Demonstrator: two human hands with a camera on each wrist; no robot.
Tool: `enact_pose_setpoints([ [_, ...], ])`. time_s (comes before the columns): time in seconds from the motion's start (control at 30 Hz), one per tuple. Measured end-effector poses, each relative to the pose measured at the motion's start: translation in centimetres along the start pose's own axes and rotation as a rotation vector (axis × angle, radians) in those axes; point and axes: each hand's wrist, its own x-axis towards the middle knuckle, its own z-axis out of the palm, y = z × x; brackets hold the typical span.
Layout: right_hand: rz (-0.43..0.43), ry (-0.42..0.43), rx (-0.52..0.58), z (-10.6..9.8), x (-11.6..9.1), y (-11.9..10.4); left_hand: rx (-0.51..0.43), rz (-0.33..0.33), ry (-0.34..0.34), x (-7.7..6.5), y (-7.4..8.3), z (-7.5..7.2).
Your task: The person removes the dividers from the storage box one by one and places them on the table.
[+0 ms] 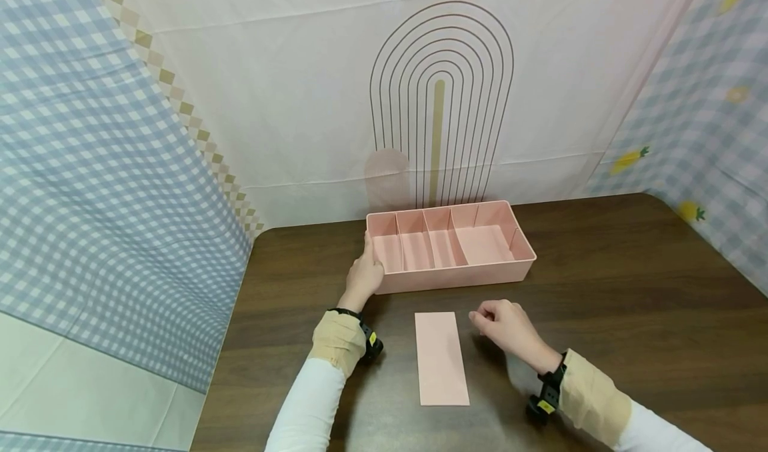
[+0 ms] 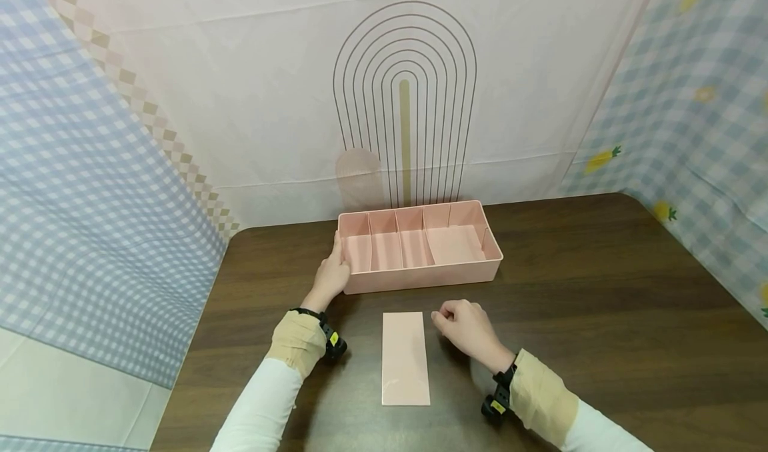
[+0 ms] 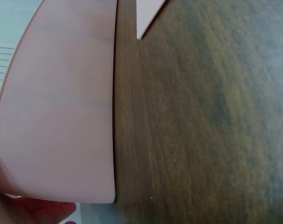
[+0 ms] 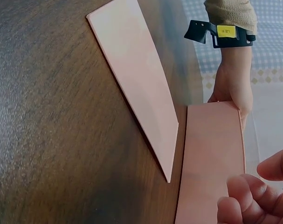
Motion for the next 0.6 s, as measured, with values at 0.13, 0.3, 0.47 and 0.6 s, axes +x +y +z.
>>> enact_pose_setpoints([
  [0.13, 0.003, 0.002, 0.008, -0.06, 0.09, 0.03, -0.006, -0.001, 0.001, -0.02, -0.02, 0.02],
  [0.3, 0.002, 0.011, 0.016, -0.17, 0.23, -0.02, -0.006, -0.004, 0.003, -0.01, 0.05, 0.02],
  [0.47, -0.017, 0.032, 0.009, -0.25, 0.33, 0.01, -0.001, -0.002, 0.003, -0.01, 0.03, 0.06],
  [0.6, -0.031, 0.055, 0.002, -0.32, 0.45, 0.07, -0.004, 0.002, 0.005, -0.02, 0.03, 0.08],
])
